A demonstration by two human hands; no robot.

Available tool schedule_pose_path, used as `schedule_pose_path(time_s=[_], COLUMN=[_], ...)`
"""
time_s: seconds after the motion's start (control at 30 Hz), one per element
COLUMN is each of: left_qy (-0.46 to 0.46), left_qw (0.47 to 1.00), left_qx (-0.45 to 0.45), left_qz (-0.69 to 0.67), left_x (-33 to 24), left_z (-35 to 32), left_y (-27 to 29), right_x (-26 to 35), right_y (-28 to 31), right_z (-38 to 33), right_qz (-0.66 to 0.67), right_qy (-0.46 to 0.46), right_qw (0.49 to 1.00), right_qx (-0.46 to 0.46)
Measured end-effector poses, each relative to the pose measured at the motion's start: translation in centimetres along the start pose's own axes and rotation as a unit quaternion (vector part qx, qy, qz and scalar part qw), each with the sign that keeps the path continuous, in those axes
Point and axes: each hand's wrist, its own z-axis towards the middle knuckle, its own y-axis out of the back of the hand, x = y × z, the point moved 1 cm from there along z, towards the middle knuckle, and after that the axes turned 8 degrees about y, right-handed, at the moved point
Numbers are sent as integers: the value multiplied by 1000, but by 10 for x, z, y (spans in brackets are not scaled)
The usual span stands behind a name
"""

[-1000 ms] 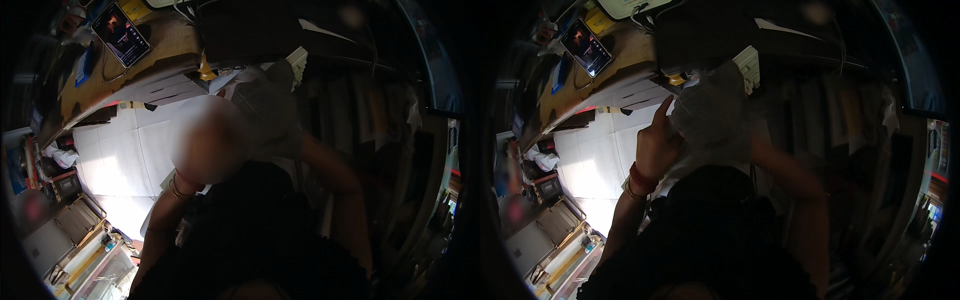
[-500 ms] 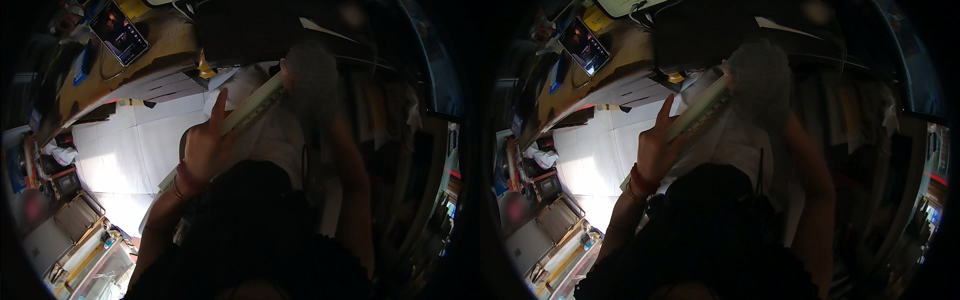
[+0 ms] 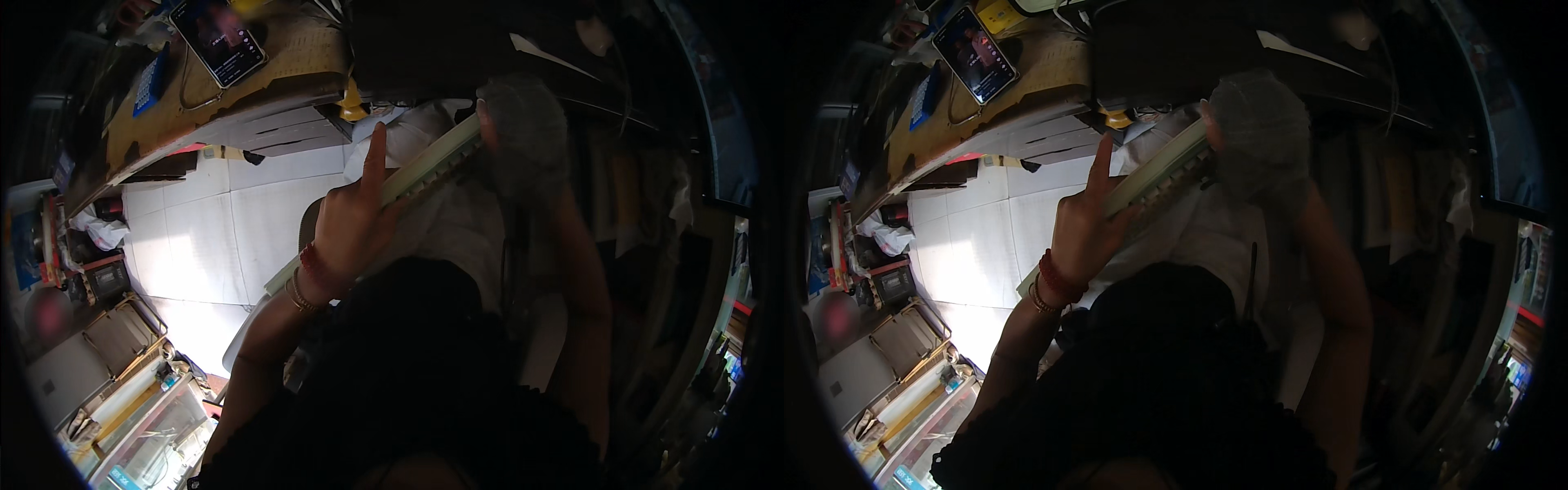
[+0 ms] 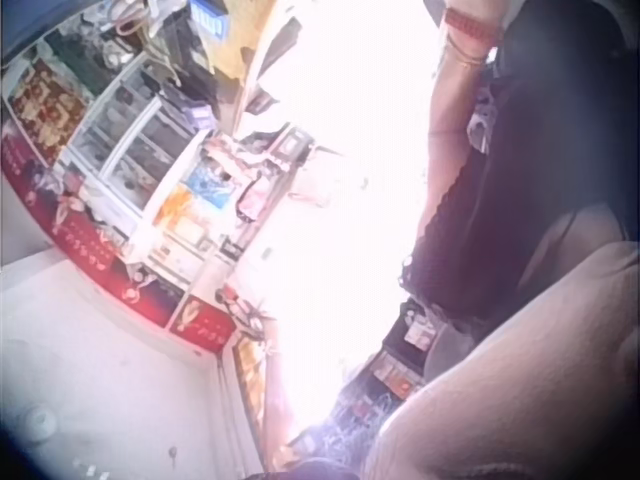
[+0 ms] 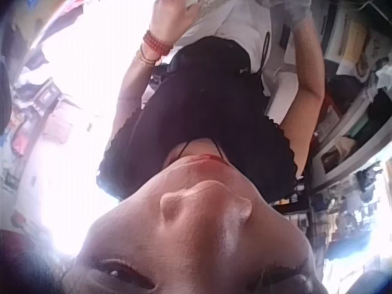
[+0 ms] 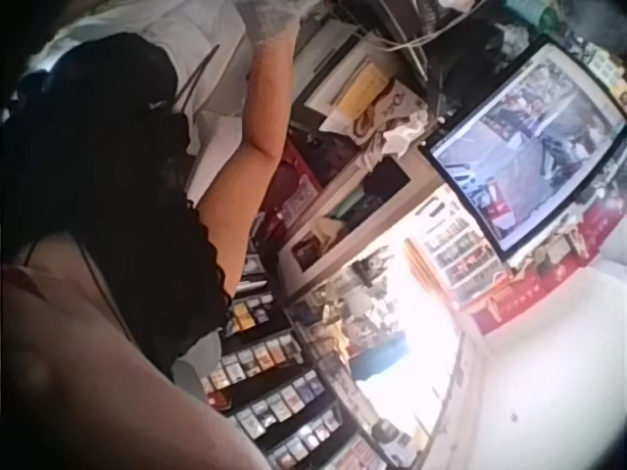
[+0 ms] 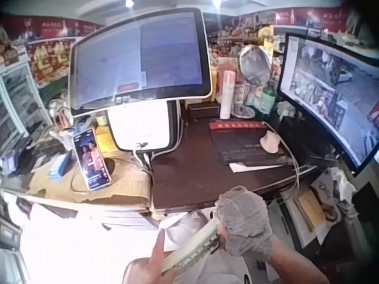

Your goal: The person wipes a light green computer keyboard with a gray cloth, cleaning the keys and edges. They then flip the keyboard over to inspect the underside before placing it back on the desk.

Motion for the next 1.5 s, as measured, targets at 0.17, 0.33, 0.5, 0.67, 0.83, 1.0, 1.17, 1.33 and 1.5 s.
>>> schedule_pose_path(time_s=[0.17, 0.33, 0.5, 0.67, 0.83, 1.0, 1.17, 1.33, 1.5], left_qy=[6, 44, 7, -21, -7, 34, 4, -39, -34], left_qw=[1000, 999, 1000, 1000, 1000, 999, 999, 998, 997], left_qx=[-29, 9, -28, -21, -23, -12, -38, -50, -71], left_qz=[4, 4, -4, -1, -11, -5, -7, -7, 2], left_x=[4, -2, 4, 2, -1, -5, 0, -8, -4], left_z=[0, 6, 2, 5, 4, 3, -4, -1, -3], left_y=[-2, 8, 4, 2, -3, 5, -2, -6, -10], right_x=[54, 91, 33, -7, 44, 83, 27, -12, 34], right_y=[-42, -29, -15, -3, -63, -41, -19, 5, -41], right_z=[-24, -10, 11, 18, -48, -21, 12, 6, -9], right_qz=[220, 350, 79, 31, 213, 341, 115, 16, 108], right_qy=[-76, -67, -51, -28, -76, -50, 1, -3, -22], right_qw=[970, 916, 994, 999, 967, 921, 993, 995, 994], right_qx=[72, 184, 53, -34, 114, 179, -19, -98, -22])
